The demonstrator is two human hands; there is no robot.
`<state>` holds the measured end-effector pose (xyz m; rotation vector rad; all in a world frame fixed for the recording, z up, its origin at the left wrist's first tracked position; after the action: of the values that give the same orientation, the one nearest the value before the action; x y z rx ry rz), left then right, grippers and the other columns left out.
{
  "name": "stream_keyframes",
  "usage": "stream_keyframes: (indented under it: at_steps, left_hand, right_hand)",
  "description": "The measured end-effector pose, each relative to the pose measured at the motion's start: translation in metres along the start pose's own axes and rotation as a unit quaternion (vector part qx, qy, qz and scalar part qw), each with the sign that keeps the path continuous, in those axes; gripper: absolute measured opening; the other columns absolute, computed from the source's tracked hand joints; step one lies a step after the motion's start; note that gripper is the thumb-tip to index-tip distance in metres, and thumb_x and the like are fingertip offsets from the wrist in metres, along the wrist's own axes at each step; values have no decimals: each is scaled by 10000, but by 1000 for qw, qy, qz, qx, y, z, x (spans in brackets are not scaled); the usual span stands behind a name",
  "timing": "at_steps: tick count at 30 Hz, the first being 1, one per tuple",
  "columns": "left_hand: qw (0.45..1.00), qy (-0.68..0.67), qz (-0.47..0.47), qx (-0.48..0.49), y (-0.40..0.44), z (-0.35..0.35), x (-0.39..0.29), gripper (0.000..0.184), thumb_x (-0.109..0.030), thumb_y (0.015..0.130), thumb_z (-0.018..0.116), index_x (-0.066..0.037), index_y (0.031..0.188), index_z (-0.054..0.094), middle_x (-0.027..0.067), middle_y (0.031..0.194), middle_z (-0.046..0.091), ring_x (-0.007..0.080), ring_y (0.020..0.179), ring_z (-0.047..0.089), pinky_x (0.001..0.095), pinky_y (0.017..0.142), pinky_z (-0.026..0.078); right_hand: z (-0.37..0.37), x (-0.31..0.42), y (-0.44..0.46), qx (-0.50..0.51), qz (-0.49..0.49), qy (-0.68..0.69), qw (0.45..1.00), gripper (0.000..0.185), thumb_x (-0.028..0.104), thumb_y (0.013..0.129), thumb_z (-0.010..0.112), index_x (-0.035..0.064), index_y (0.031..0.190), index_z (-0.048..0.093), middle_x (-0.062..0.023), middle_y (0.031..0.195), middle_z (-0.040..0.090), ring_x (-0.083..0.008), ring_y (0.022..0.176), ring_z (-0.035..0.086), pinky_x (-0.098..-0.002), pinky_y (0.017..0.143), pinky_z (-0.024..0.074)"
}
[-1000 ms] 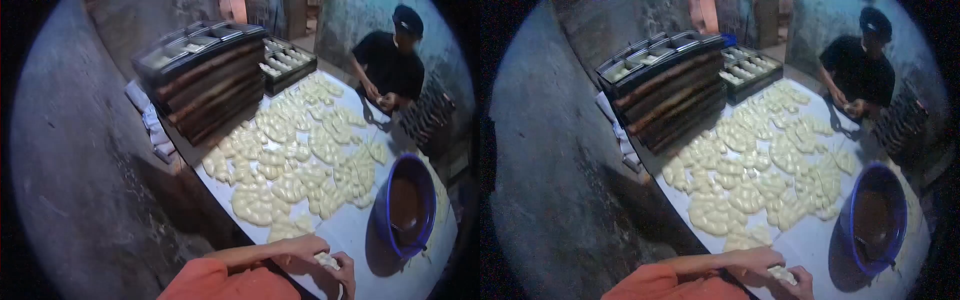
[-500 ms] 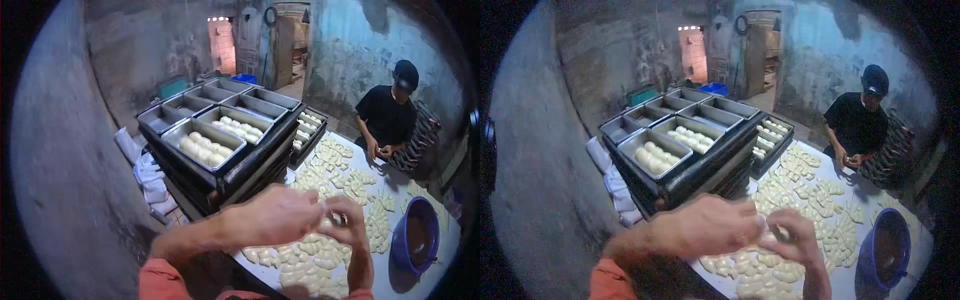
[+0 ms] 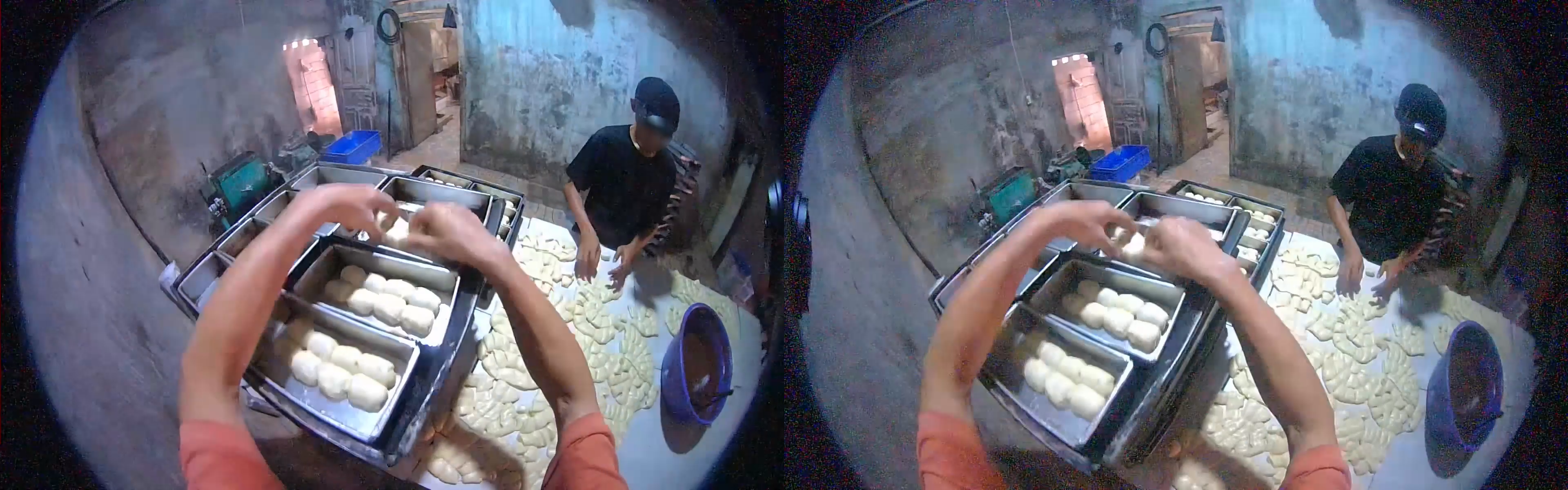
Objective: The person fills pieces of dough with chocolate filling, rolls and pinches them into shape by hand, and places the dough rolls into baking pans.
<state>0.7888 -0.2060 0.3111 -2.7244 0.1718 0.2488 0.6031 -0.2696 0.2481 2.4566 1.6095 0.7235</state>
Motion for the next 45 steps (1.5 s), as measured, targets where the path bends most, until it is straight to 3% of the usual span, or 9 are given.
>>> stream_keyframes:
  at_steps: [5,9,15,20,22,26,30,40,45]
  left_hand:
    - [997,34,67,5,18,11,15,648,-308,777,784,-92,1356,589,153,1195,690,282,1002,671,378,863,528]
    - [997,57,47,-7,2,0,15,684,-298,746,801,-124,1372,586,157,1191,695,276,989,682,373,837,533]
    - [993,103,-10,-65,-9,-8,1,458,-289,715,791,-176,1157,741,108,1065,744,290,952,709,388,839,542]
    - [992,116,-15,-46,-4,0,-2,403,-270,706,797,-164,1092,758,99,1023,752,285,920,715,379,823,547]
    - [991,112,-29,-67,-8,-1,-6,413,-274,703,801,-154,1095,756,100,1026,751,284,932,713,380,823,548]
    - [950,219,96,-201,-24,-12,-5,458,-199,737,796,-98,1175,711,134,984,744,287,931,713,404,849,545]
    - [959,-52,6,-278,-87,-52,-13,485,-122,851,689,-53,1323,600,160,1077,720,179,1042,670,348,938,515]
    - [916,36,91,-390,-214,82,-141,492,-109,871,614,-7,1348,551,175,1125,695,224,1015,666,377,935,510]
    - [944,-72,89,-311,-236,202,-233,497,-103,881,577,17,1361,526,182,1149,683,247,1001,664,391,934,508]
  right_hand:
    - [-27,22,-7,142,70,43,986,618,624,917,540,77,1172,677,-184,972,715,-358,950,679,-445,858,509]
    - [-13,-12,-3,8,-6,186,983,499,466,975,554,28,1192,655,-188,934,720,-335,932,692,-411,836,527]
    - [-9,2,-18,-169,20,-42,985,189,210,884,631,22,877,614,-231,752,661,-427,757,674,-525,665,530]
    - [-10,-3,-19,-176,0,-87,981,175,205,901,648,48,826,666,-195,734,657,-377,683,665,-462,630,523]
    - [-17,-3,-25,-307,-14,-8,951,215,230,897,648,54,776,620,-179,683,654,-385,668,668,-484,598,524]
    - [-29,-24,-73,-438,-16,93,894,146,176,913,678,43,968,702,-133,841,708,-231,667,694,-343,586,534]
    - [-67,-31,-181,-479,81,151,861,148,116,929,680,15,1035,702,-41,895,718,-70,696,642,-232,592,527]
    - [-62,-47,-589,-235,569,44,787,295,263,921,669,-5,1036,718,-64,767,694,-102,656,623,-270,590,506]
    - [-32,-24,-710,-86,656,81,746,307,256,901,647,-9,1047,701,-168,867,707,-238,768,687,-359,730,527]
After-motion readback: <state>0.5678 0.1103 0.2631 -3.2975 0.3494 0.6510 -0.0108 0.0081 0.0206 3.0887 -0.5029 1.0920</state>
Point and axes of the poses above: each hand's wrist, its own y-axis towards the middle knuckle, its own z-axis out of the palm, x = y × z, the point moved 2 cm from there along y, towards the middle knuckle
